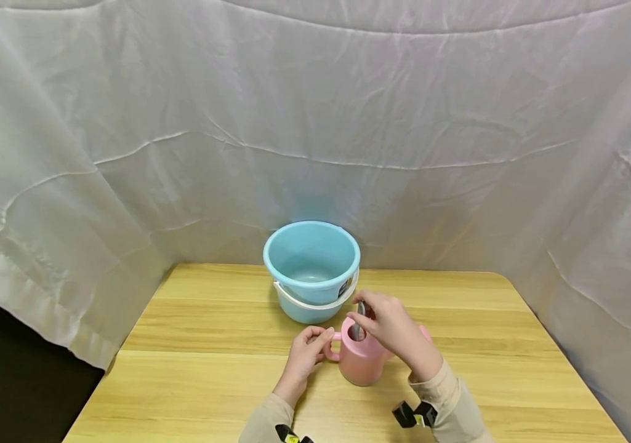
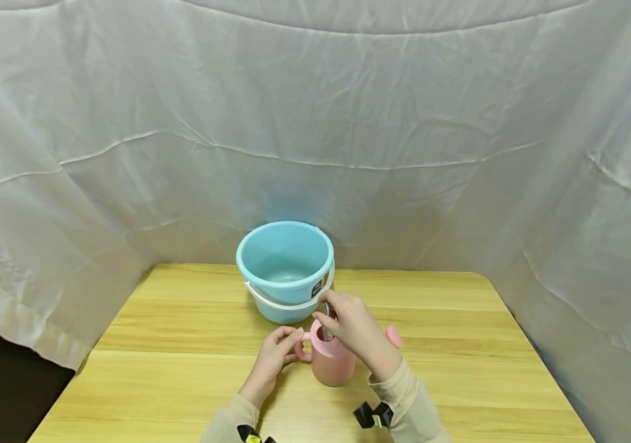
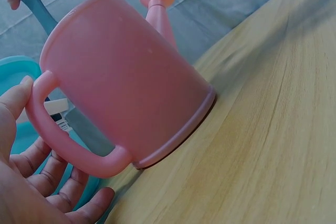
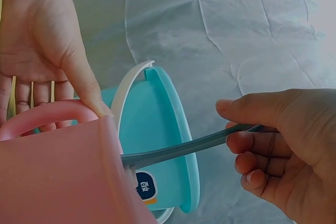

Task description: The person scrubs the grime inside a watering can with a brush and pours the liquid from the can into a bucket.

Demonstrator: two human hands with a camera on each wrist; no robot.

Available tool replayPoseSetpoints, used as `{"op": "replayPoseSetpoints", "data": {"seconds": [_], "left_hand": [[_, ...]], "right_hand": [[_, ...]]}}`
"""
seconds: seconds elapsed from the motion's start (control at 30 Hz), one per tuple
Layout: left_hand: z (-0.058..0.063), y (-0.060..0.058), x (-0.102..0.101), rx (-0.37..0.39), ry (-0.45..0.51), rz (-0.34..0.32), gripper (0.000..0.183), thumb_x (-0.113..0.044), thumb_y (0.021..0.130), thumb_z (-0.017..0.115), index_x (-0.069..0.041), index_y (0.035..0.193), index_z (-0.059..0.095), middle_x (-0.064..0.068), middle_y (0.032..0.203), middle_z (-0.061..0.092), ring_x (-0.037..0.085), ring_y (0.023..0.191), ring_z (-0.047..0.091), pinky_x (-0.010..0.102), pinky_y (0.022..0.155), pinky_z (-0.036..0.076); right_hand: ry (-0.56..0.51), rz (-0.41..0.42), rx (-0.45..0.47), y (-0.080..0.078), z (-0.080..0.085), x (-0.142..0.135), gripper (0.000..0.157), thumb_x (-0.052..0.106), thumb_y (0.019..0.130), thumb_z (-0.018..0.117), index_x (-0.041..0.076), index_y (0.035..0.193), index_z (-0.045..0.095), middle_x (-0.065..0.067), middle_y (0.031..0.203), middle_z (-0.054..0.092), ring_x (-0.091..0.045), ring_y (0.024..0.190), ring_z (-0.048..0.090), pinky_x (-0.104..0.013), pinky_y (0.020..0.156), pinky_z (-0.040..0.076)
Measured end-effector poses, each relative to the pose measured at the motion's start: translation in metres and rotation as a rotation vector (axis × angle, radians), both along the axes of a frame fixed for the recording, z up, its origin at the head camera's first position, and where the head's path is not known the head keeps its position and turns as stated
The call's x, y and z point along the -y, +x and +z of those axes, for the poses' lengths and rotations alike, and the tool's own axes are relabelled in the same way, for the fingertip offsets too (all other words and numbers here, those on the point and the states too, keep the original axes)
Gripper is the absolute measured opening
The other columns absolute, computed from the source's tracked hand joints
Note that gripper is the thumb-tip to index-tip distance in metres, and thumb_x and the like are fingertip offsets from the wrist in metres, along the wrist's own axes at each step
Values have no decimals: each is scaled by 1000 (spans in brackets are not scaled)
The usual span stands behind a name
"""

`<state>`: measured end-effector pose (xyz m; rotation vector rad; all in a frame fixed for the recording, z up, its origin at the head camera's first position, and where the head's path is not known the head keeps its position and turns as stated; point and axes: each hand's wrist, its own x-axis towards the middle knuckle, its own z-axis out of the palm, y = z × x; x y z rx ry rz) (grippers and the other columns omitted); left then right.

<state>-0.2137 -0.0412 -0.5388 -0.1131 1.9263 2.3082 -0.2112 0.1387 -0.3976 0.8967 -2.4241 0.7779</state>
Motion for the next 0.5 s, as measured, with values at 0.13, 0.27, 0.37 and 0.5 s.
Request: {"op": "replayPoseSetpoints", "data": {"seconds": [0.13, 0.27, 0.37, 0.5], "left_hand": [[0, 0, 0, 9, 0, 1, 38, -40, 88, 70, -6, 102, 61, -2, 80, 62, 12, 68, 60, 31, 71, 53], [3, 1, 1, 9, 0, 1, 40, -40, 87, 71, -4, 102, 61, -1, 81, 63, 11, 69, 60, 30, 71, 53], [3, 1, 1, 6, 1, 0, 40, -40, 87, 71, -4, 102, 61, -1, 81, 63, 11, 69, 60, 30, 71, 53], [2, 1, 0, 1, 0, 2, 39, -40, 88, 70, -4, 102, 61, -2, 79, 62, 11, 69, 60, 30, 71, 53]], "right_hand": [[8, 0, 5, 1, 3, 0, 17, 8, 80, 78, 6, 91, 65, 5, 64, 51, 0, 58, 41, -16, 52, 40], [9, 3, 9, 3, 6, 0, 16, 8, 81, 77, 7, 91, 65, 6, 64, 50, 0, 59, 40, -16, 52, 39], [8, 10, 9, 3, 8, 0, 16, 8, 81, 77, 7, 91, 65, 6, 65, 50, 0, 59, 40, -16, 52, 39], [-2, 16, 5, 3, 10, 0, 16, 7, 81, 77, 7, 91, 65, 5, 65, 51, 0, 60, 41, -16, 53, 40]]}}
